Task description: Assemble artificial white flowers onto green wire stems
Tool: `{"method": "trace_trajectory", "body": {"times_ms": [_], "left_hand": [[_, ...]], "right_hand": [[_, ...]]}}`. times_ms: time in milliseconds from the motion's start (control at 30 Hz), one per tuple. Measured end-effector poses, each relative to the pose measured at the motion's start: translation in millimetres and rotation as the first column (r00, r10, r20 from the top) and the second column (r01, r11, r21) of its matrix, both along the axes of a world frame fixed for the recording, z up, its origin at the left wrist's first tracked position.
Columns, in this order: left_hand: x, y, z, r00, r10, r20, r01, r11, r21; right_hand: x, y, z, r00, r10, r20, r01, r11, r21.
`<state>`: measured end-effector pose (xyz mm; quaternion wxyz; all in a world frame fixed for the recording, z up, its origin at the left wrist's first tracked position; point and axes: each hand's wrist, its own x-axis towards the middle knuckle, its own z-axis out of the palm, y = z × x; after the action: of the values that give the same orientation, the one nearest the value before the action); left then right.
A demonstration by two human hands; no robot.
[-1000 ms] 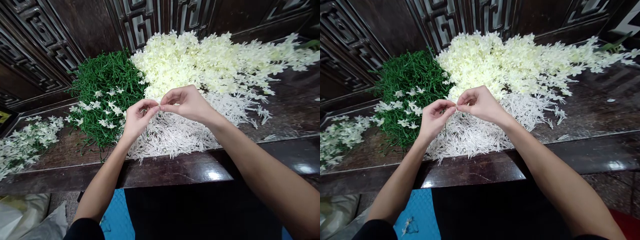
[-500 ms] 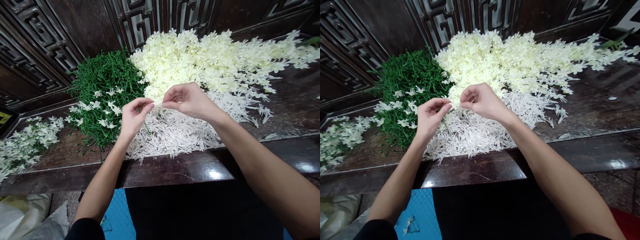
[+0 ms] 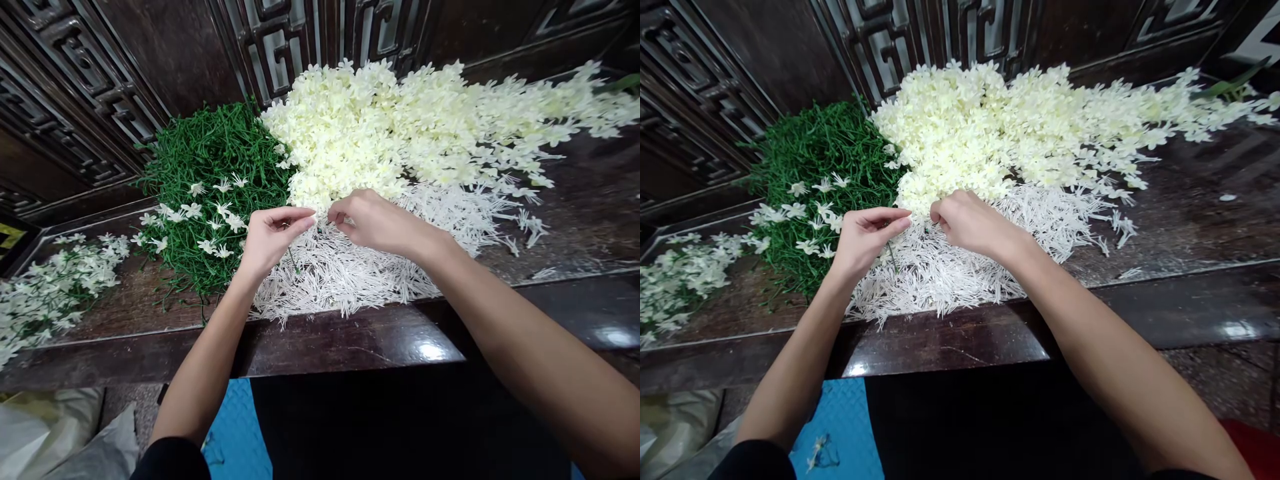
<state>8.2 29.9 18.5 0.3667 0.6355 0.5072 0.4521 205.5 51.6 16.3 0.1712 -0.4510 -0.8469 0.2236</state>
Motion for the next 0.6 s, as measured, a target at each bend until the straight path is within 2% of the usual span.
{"method": "trace_trajectory", "body": {"times_ms": [100,200,333,600], "left_hand": [[-0.2,0.3,-0.2,1.0,-0.007,0.024,0.008,1.0,-0.018],[-1.1,0.9,-0.8,0.998,-0.001,0.06,0.003,1.0,-0.027],[-2.4,2.6,-2.3,0.996,0.007,0.092,-0.002,0.999,-0.045],[-4.4,4.3,-5.1,0.978,-0.003,0.211,0.028,0.993,-0.114]], "right_hand": [[0.3,0.4,0.8,0.999,-0.017,-0.04,0.019,0.999,0.05],[2.2,1.9,2.7,0.988,-0.052,-0.146,0.068,0.992,0.106],[4.6,3.6,4.4,0.957,-0.081,-0.278,0.114,0.988,0.106],[-0.1,1.7,6.3,0.954,-0.088,-0.285,0.118,0.989,0.091]]}}
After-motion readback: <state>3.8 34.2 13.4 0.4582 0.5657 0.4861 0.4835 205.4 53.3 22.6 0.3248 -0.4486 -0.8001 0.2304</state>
